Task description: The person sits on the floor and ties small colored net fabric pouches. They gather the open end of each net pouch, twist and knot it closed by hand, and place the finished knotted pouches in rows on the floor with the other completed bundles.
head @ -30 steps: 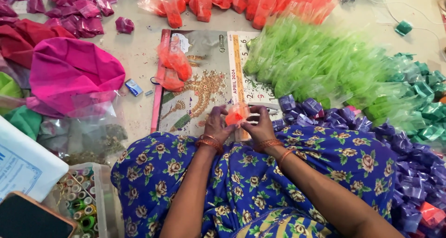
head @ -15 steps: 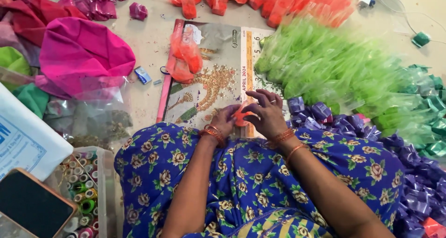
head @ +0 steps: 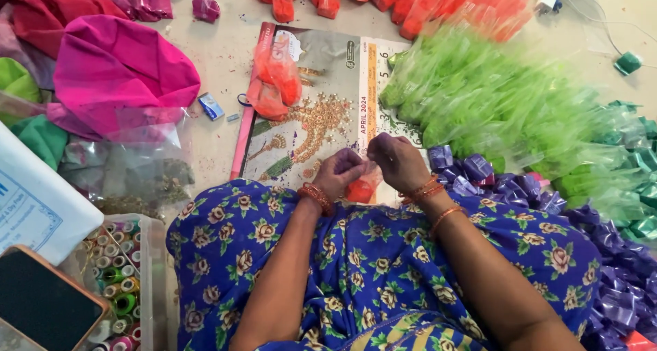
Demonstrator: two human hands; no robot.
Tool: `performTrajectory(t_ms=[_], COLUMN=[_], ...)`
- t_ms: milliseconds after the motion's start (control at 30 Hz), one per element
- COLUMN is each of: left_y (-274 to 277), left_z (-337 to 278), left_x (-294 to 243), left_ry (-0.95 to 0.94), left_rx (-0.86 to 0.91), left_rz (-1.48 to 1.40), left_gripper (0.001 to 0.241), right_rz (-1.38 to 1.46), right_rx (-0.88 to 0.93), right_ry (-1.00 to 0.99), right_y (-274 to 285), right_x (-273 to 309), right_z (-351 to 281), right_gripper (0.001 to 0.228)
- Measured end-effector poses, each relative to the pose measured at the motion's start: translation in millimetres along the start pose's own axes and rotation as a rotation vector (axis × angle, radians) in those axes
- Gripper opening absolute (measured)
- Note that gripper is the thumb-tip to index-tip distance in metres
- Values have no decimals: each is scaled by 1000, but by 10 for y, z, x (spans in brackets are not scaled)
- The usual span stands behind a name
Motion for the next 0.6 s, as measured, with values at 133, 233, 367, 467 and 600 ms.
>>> performTrajectory(t_ms=[133,233,367,467,600], left_y=[-98,-189,-398,-564,-653], left_z=[-64,-207,-331,-391,-429], left_x=[-50,-145,-263,-557,-729], left_ry=[-66,11,8,-27,25], left_rx=[60,1,-29,-63,-138], left_rz=[-183,-142,-194,-244,19], left_gripper=[10,10,12,18,25], right_rz=[49,37,29,5,-43], right_rx=[-12,-29,-39,-24,-11], right_ry=[-75,-78,-86,-82,-68], right_y=[173,309,391,424,439], right_x=[69,155,140,178,244], right_z=[-12,-38,-76,-87,-95], right_gripper=[8,10,13,13,11])
Point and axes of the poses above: each hand's wrist, its own z-axis towards the middle knuckle, its own y-axis out of the back of the hand, x = y × z, the point moved 8 cm from there along z, towards the middle knuckle, and after that the axes turned 15 degrees about x, right-handed, at the moved point
